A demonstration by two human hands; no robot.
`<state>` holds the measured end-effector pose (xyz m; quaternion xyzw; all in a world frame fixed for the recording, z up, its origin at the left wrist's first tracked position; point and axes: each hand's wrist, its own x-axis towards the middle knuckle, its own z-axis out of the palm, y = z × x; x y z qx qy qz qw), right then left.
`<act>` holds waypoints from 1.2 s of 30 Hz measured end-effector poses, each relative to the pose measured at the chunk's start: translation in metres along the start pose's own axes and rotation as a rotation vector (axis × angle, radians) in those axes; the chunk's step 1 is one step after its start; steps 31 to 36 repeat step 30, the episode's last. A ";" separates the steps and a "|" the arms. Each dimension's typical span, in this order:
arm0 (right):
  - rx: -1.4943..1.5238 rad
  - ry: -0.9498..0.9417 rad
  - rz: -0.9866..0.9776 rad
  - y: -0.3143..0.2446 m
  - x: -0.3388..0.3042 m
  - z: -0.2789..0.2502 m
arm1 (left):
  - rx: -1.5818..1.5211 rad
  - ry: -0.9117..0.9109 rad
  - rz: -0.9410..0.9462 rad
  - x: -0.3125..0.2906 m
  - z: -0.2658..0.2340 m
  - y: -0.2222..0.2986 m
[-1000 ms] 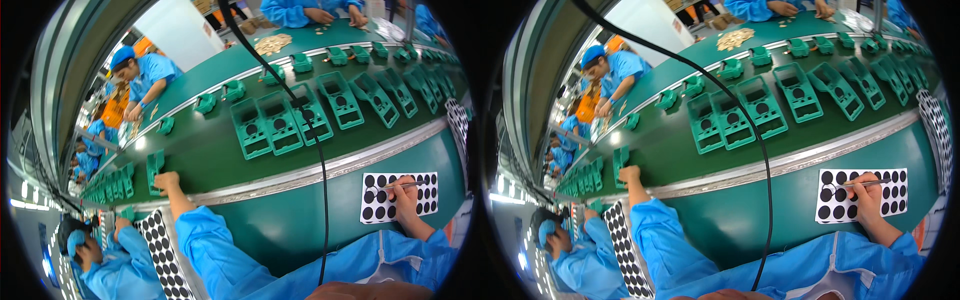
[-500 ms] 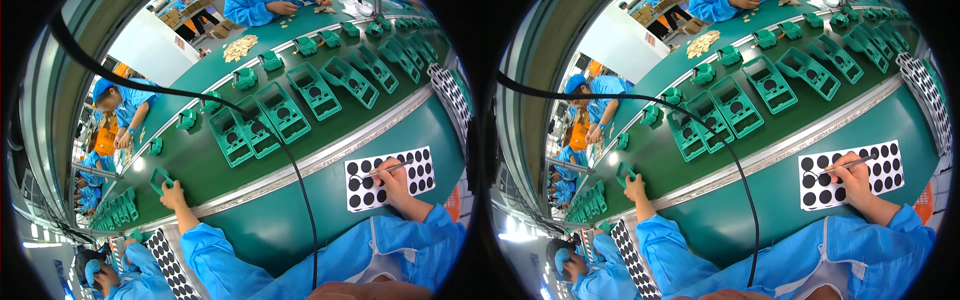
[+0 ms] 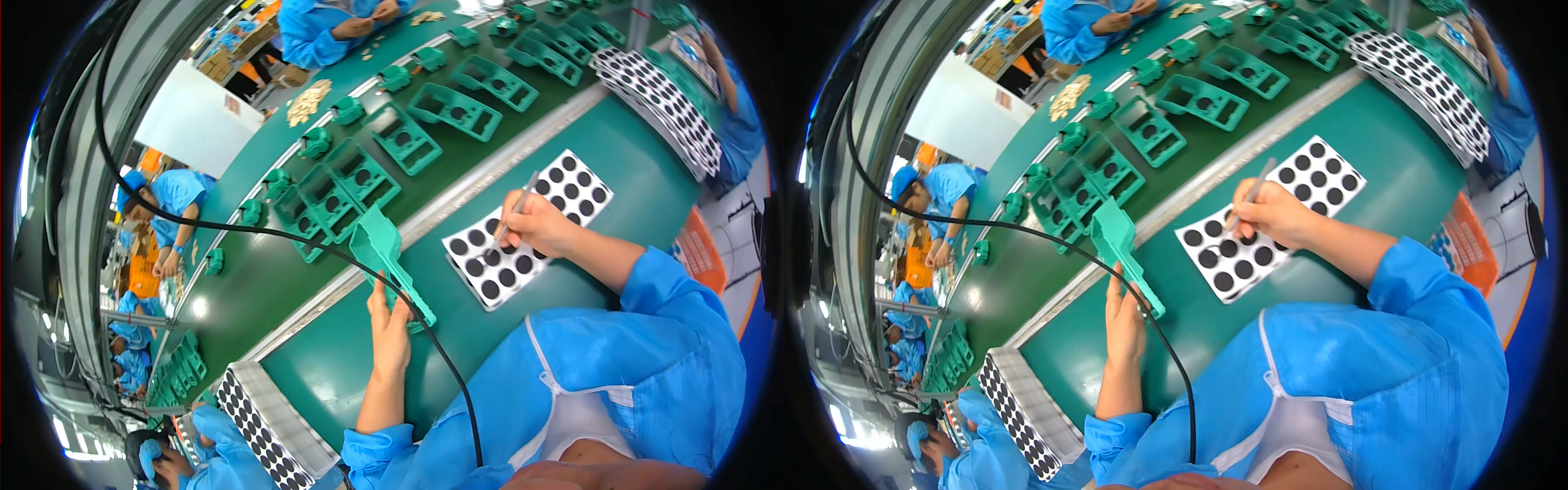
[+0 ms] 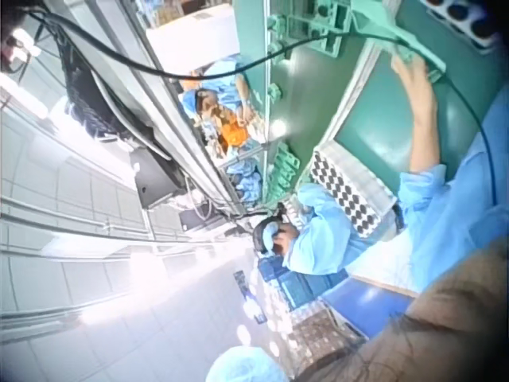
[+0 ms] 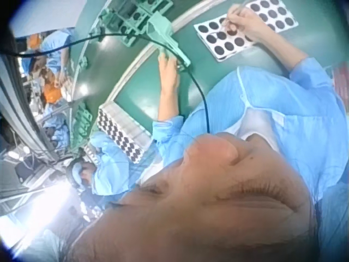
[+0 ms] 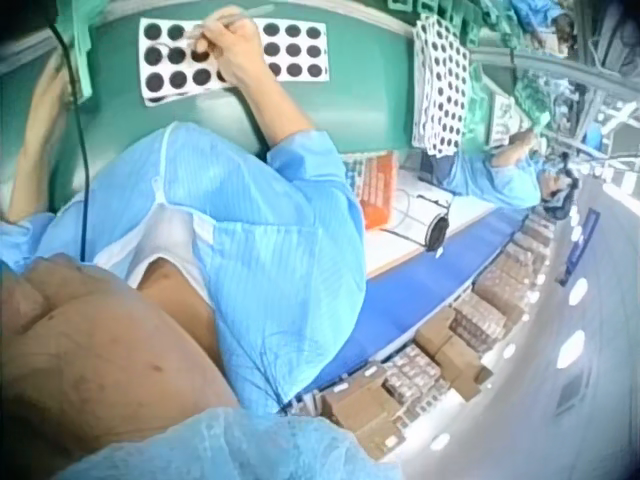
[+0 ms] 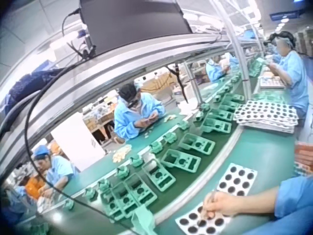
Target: Applying black circular components and stickers to green plastic electronic casings on an assembly line.
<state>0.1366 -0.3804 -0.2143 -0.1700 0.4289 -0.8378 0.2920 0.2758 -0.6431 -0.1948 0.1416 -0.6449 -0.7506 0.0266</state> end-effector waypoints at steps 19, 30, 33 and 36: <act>0.321 0.067 -0.111 -0.015 -0.048 -0.040 | 0.343 0.072 0.447 0.003 0.105 -0.008; -0.049 0.264 -0.135 -0.004 -0.055 -0.002 | 0.925 -0.289 -0.105 -0.017 0.103 0.022; -0.049 0.264 -0.135 -0.004 -0.055 -0.002 | 0.925 -0.289 -0.105 -0.017 0.103 0.022; -0.049 0.264 -0.135 -0.004 -0.055 -0.002 | 0.925 -0.289 -0.105 -0.017 0.103 0.022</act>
